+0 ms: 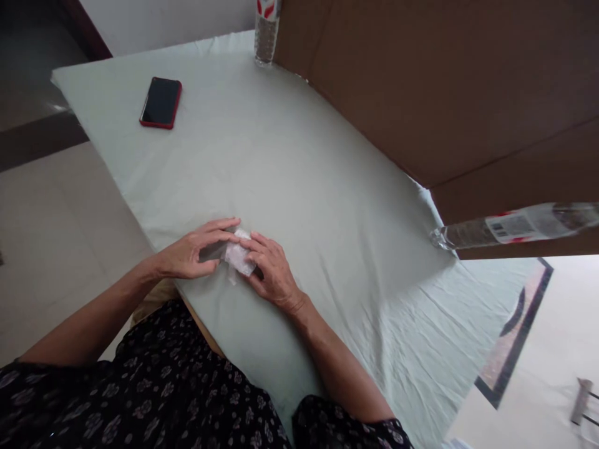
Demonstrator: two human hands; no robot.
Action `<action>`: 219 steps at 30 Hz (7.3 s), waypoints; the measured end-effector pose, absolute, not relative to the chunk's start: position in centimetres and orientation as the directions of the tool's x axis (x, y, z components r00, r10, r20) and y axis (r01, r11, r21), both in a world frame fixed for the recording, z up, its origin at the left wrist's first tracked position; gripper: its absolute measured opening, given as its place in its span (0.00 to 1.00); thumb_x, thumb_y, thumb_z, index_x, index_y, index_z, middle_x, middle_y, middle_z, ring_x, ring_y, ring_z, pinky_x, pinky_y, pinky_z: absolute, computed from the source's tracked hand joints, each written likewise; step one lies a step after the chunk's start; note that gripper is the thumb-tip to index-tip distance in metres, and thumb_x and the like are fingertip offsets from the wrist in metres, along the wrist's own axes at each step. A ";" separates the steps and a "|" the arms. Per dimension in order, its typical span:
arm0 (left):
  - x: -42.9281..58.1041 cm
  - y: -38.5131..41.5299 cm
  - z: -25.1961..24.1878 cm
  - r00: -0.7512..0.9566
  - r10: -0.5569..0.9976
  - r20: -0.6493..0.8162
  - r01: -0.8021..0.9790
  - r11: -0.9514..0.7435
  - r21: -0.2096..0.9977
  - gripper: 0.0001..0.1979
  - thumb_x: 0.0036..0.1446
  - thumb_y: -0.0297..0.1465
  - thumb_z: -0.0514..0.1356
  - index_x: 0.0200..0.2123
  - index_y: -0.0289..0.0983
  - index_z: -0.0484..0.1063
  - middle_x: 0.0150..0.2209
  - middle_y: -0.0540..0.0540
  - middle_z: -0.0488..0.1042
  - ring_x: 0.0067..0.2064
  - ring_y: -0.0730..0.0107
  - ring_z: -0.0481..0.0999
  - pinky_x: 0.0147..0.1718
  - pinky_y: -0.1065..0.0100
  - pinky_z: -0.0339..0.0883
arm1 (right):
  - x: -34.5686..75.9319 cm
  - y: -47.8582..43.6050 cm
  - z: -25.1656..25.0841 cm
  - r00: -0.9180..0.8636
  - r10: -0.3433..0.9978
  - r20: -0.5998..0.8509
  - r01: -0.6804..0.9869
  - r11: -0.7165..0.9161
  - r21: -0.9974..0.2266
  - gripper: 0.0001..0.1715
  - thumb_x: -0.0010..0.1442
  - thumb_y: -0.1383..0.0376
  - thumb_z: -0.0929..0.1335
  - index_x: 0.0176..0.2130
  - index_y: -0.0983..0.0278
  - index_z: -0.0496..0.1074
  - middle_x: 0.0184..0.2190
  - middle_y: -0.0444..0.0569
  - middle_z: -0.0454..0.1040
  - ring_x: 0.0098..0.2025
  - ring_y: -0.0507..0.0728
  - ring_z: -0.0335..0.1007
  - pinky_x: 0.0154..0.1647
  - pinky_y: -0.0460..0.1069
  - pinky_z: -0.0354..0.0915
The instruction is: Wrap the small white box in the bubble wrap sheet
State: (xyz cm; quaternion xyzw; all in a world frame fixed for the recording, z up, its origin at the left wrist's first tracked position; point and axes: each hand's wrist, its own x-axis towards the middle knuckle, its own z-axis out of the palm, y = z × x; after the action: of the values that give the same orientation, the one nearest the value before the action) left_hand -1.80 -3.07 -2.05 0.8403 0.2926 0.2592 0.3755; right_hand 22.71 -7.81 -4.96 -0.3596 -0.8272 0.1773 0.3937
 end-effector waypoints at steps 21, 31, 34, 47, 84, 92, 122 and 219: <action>3.2 -3.4 -0.8 0.321 0.939 -0.120 -0.018 0.133 0.991 0.15 0.58 0.41 0.60 0.40 0.35 0.75 0.35 0.47 0.77 0.39 0.67 0.75 0.39 0.69 0.68 | 21.1 -6.0 -3.4 -0.044 0.998 0.034 0.348 0.048 -0.936 0.15 0.68 0.55 0.61 0.44 0.60 0.71 0.32 0.45 0.74 0.34 0.55 0.69 0.36 0.49 0.65; 5.6 -4.3 -3.7 0.085 0.992 -0.098 -0.034 0.101 0.994 0.23 0.55 0.35 0.64 0.53 0.34 0.71 0.37 0.48 0.76 0.35 0.72 0.74 0.35 0.72 0.68 | 21.8 -7.8 -3.7 -0.081 0.858 0.507 0.736 0.395 -0.550 0.22 0.69 0.54 0.64 0.60 0.54 0.66 0.53 0.54 0.73 0.51 0.63 0.71 0.52 0.61 0.65; 5.5 -4.5 -4.3 0.095 0.991 -0.091 -0.082 0.098 0.992 0.27 0.56 0.35 0.64 0.58 0.33 0.67 0.36 0.48 0.76 0.33 0.74 0.74 0.34 0.72 0.68 | 22.3 -8.3 -3.3 -0.177 0.807 0.563 0.799 0.452 -0.397 0.26 0.67 0.50 0.66 0.59 0.56 0.67 0.50 0.55 0.74 0.49 0.64 0.71 0.50 0.60 0.64; 5.1 -4.3 -1.7 0.182 0.956 -0.232 -0.202 0.267 0.942 0.13 0.53 0.40 0.63 0.34 0.36 0.73 0.28 0.52 0.72 0.29 0.74 0.70 0.30 0.72 0.66 | 22.4 -7.5 -2.5 -0.408 0.873 0.266 0.706 0.487 -0.514 0.33 0.61 0.46 0.70 0.58 0.60 0.70 0.53 0.58 0.76 0.52 0.68 0.71 0.49 0.60 0.64; 2.7 -3.7 -2.2 0.280 0.934 -0.223 0.050 0.218 0.975 0.34 0.56 0.39 0.65 0.63 0.30 0.64 0.50 0.36 0.78 0.47 0.60 0.80 0.46 0.62 0.74 | 21.8 -4.9 -3.6 -0.117 0.986 -0.120 0.257 -0.086 -0.963 0.52 0.49 0.41 0.76 0.63 0.61 0.63 0.43 0.53 0.78 0.40 0.59 0.76 0.43 0.56 0.73; 3.6 -6.0 -2.5 0.128 0.889 0.439 0.587 -0.424 0.689 0.13 0.64 0.34 0.61 0.50 0.38 0.75 0.49 0.39 0.76 0.52 0.58 0.74 0.54 0.55 0.71 | 22.4 -3.5 -3.4 -0.089 0.991 -0.095 0.392 -0.053 -0.918 0.46 0.53 0.43 0.74 0.62 0.63 0.66 0.40 0.51 0.81 0.37 0.58 0.74 0.42 0.56 0.70; 4.2 -5.9 -3.4 0.173 0.814 0.555 0.647 -0.519 0.559 0.07 0.63 0.29 0.61 0.43 0.36 0.76 0.46 0.39 0.73 0.45 0.60 0.72 0.47 0.58 0.72 | 21.1 -1.0 -0.9 -0.158 0.986 0.050 0.192 0.080 -0.978 0.11 0.54 0.66 0.69 0.39 0.61 0.77 0.30 0.42 0.75 0.32 0.52 0.69 0.36 0.49 0.65; 1.3 -4.4 -4.8 0.349 0.868 0.354 0.276 -0.456 0.846 0.36 0.58 0.29 0.62 0.69 0.40 0.57 0.57 0.37 0.71 0.57 0.56 0.74 0.58 0.51 0.69 | 21.9 -0.7 3.1 -0.614 0.769 0.176 0.737 0.639 -0.218 0.10 0.63 0.69 0.63 0.31 0.62 0.70 0.28 0.48 0.76 0.31 0.56 0.66 0.39 0.54 0.54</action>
State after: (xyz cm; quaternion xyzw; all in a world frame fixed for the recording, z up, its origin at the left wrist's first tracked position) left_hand 1.25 -4.40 -4.83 0.7422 0.3852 0.4210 0.3514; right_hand 21.91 -0.73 3.15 -0.4202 -0.8963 0.0621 0.1274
